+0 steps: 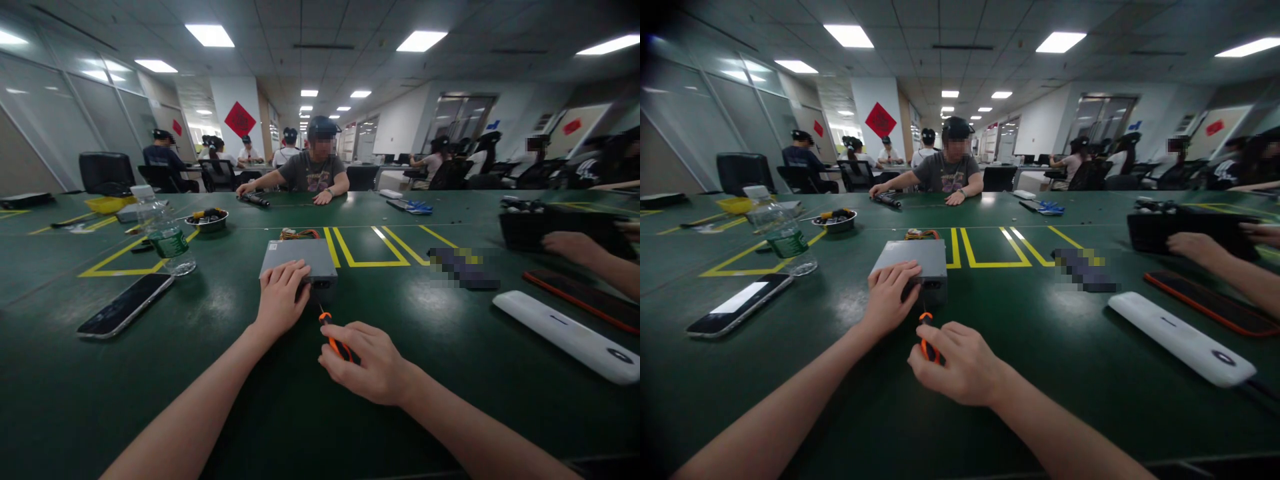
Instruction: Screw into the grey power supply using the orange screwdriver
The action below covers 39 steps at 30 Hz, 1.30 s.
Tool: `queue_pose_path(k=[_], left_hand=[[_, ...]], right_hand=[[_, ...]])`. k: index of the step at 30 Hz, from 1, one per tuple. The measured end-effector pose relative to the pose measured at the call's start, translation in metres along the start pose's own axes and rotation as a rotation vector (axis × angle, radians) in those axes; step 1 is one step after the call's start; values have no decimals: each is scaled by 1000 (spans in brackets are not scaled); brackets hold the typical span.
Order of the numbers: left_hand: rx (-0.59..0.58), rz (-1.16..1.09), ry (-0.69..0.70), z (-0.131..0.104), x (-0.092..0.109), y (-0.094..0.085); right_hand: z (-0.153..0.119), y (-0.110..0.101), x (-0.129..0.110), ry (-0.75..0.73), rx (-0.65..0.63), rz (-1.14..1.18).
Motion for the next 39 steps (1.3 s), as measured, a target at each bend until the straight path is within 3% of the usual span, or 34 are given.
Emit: queue_pose_path(k=[10, 25, 30, 35, 39], left_hand=[[-3, 11, 13, 0, 1, -1], [-6, 5, 6, 0, 1, 0], [-4, 6, 5, 0, 1, -1], [-12, 3, 6, 0, 1, -2], [-18, 1, 1, 0, 0, -1]], right_hand=[[-13, -21, 17, 73, 104, -6], [-9, -20, 17, 78, 69, -20], [-6, -19, 15, 101, -4, 40], [-9, -19, 8, -3, -84, -151], [-16, -23, 15, 19, -10, -207]])
Point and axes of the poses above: each hand's wrist, its own z-axis towards the middle knuckle, its own y-axis out of the palm, x = y × z, the point moved 8 cm from there along z, towards the middle knuckle, and after that the axes turned 14 degrees about -x, right-handed, at the moved point
